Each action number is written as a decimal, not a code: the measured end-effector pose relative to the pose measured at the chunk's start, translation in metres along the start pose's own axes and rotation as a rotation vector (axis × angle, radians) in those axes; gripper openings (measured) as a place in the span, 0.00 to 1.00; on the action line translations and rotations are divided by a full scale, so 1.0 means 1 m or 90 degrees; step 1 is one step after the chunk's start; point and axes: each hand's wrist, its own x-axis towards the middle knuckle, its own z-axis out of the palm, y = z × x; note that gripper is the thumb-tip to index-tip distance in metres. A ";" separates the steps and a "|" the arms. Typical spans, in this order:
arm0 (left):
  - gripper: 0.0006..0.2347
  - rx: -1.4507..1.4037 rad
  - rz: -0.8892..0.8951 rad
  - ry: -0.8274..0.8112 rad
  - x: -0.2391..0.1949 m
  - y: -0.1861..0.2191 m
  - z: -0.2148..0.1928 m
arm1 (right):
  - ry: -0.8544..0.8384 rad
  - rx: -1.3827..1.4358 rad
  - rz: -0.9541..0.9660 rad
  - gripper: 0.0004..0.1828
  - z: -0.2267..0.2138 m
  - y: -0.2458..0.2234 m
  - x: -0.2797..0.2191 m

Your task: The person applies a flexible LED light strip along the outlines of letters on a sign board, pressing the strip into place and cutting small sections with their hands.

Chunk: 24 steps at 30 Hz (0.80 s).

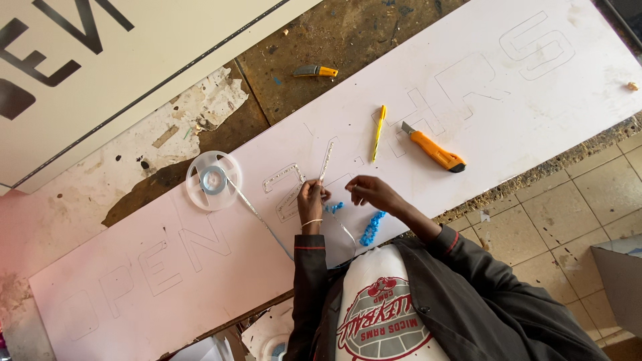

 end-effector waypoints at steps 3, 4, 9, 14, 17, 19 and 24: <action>0.06 0.032 0.084 -0.033 -0.005 0.024 0.003 | 0.033 0.033 -0.025 0.18 -0.006 -0.014 0.010; 0.06 0.063 0.129 -0.057 -0.010 0.041 0.008 | 0.047 0.089 -0.025 0.18 -0.008 -0.021 0.013; 0.07 -0.023 0.146 -0.156 -0.027 0.080 0.024 | 0.147 0.167 -0.082 0.14 -0.027 -0.044 0.012; 0.06 0.300 0.204 -0.170 -0.043 0.110 0.020 | 0.220 0.099 -0.166 0.19 -0.040 -0.067 -0.009; 0.09 0.472 0.274 -0.169 -0.041 0.113 0.012 | 0.129 0.132 -0.117 0.27 -0.034 -0.082 -0.032; 0.11 0.563 0.289 -0.221 -0.037 0.113 0.006 | 0.113 0.157 -0.087 0.33 -0.033 -0.079 -0.038; 0.10 0.618 0.240 -0.255 -0.041 0.123 -0.006 | 0.062 0.170 -0.053 0.21 -0.028 -0.025 -0.033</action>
